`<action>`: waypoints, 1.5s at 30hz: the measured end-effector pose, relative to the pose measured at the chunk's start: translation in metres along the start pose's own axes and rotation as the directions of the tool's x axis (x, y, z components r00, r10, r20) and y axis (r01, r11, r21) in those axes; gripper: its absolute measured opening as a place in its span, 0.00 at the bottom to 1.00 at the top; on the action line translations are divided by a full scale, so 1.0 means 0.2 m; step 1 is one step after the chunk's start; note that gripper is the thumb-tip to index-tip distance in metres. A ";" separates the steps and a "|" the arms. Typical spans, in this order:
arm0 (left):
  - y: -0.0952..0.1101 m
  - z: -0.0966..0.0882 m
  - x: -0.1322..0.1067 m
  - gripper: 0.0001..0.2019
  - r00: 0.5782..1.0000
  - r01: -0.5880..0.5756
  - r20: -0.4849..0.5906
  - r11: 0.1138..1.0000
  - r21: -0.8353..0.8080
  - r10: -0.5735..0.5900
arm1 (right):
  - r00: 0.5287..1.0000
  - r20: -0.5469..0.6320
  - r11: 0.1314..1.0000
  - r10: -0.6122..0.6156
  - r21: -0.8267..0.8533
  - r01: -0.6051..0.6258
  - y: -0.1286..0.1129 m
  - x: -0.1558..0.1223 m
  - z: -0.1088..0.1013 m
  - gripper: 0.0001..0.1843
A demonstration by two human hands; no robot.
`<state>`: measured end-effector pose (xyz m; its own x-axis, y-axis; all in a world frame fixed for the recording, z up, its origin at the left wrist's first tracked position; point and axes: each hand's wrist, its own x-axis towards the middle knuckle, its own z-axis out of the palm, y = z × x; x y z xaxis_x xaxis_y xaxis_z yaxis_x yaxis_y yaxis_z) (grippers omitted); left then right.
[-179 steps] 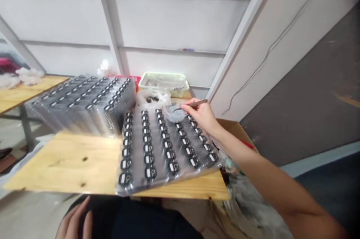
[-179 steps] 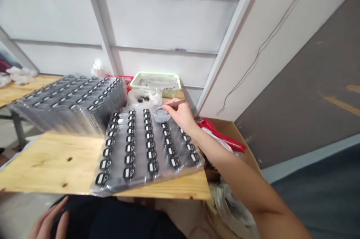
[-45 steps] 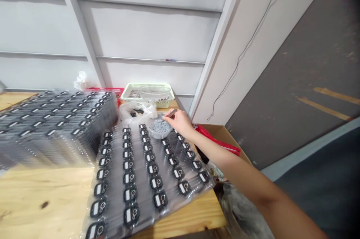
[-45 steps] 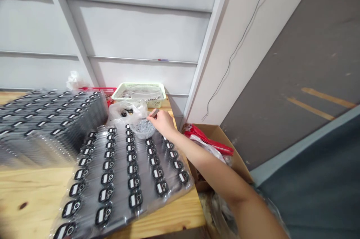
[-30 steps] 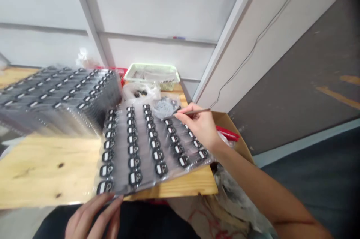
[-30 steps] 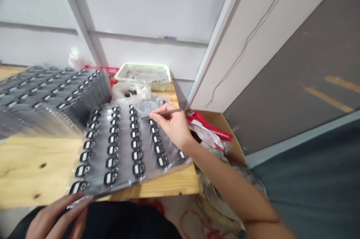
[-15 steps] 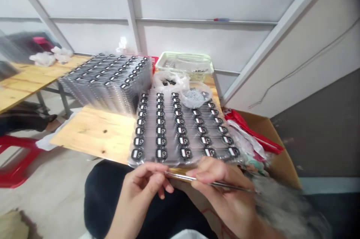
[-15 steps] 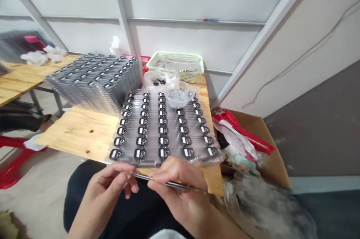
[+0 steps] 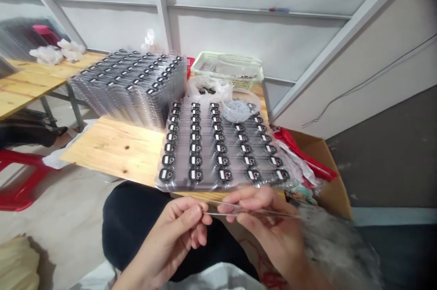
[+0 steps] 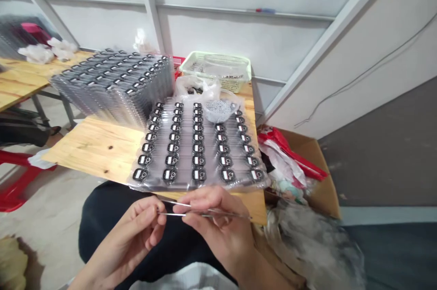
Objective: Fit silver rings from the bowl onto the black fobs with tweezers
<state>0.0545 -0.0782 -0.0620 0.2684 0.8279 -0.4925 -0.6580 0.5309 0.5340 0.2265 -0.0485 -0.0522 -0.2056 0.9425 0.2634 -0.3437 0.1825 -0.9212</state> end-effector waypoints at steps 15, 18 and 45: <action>-0.02 -0.01 0.02 0.14 0.998 0.060 -0.007 0.996 -0.067 -0.061 | 0.998 0.066 0.981 -0.007 -0.191 0.020 0.00 -0.01 -0.03 0.16; -0.02 0.00 0.03 0.14 0.997 0.074 -0.005 0.995 -0.070 -0.074 | 0.995 0.026 0.972 -0.098 -0.212 0.101 0.01 -0.03 -0.03 0.17; -0.06 0.06 0.09 0.16 0.985 0.167 0.048 0.986 -0.016 -0.166 | 0.957 -0.289 0.963 0.032 -0.249 -0.108 0.04 0.01 -0.18 0.03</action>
<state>0.0762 -0.0685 -0.0686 0.4075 0.7360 -0.5406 -0.6149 0.6588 0.4335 0.2564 -0.0362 -0.0686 0.0566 0.9886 0.1397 -0.0807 0.1440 -0.9863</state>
